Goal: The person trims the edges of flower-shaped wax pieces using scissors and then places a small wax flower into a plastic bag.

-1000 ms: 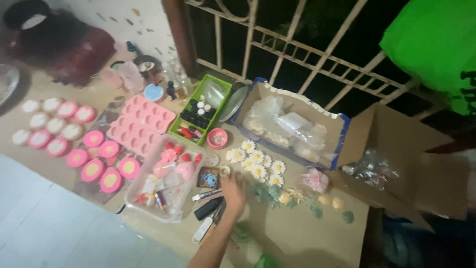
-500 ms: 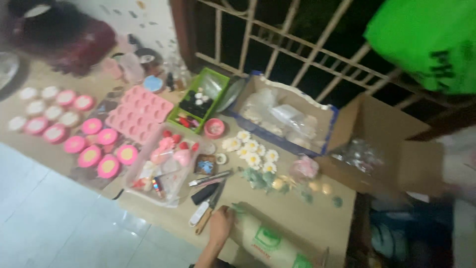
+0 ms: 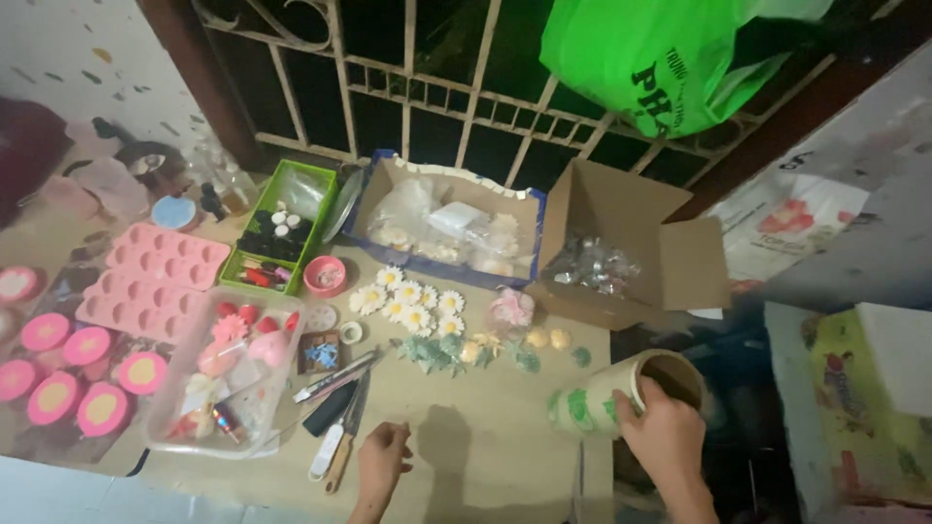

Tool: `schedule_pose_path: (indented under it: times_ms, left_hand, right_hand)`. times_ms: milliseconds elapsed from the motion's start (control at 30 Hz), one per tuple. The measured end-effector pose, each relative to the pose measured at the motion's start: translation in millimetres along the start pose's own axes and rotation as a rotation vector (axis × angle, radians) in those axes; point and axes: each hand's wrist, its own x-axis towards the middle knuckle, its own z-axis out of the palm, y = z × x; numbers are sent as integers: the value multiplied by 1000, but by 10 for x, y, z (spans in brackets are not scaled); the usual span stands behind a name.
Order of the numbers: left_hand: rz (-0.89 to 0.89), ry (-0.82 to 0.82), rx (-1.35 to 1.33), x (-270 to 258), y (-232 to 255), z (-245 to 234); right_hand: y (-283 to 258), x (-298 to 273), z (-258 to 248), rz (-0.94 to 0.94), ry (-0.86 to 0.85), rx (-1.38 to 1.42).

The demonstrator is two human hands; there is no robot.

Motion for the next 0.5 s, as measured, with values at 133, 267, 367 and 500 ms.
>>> schedule_pose_path:
  times_ms: [133, 267, 367, 500]
  left_hand:
    - [-72, 36, 48, -9, 27, 35]
    - [-67, 77, 74, 40, -97, 196]
    - [-2, 89, 51, 132, -186, 360]
    - [-46, 86, 93, 264, -118, 424]
  right_hand:
    - [179, 94, 90, -111, 121, 12]
    - [272, 119, 79, -70, -29, 5]
    - [404, 170, 203, -146, -152, -224]
    - [259, 163, 304, -234, 259, 133]
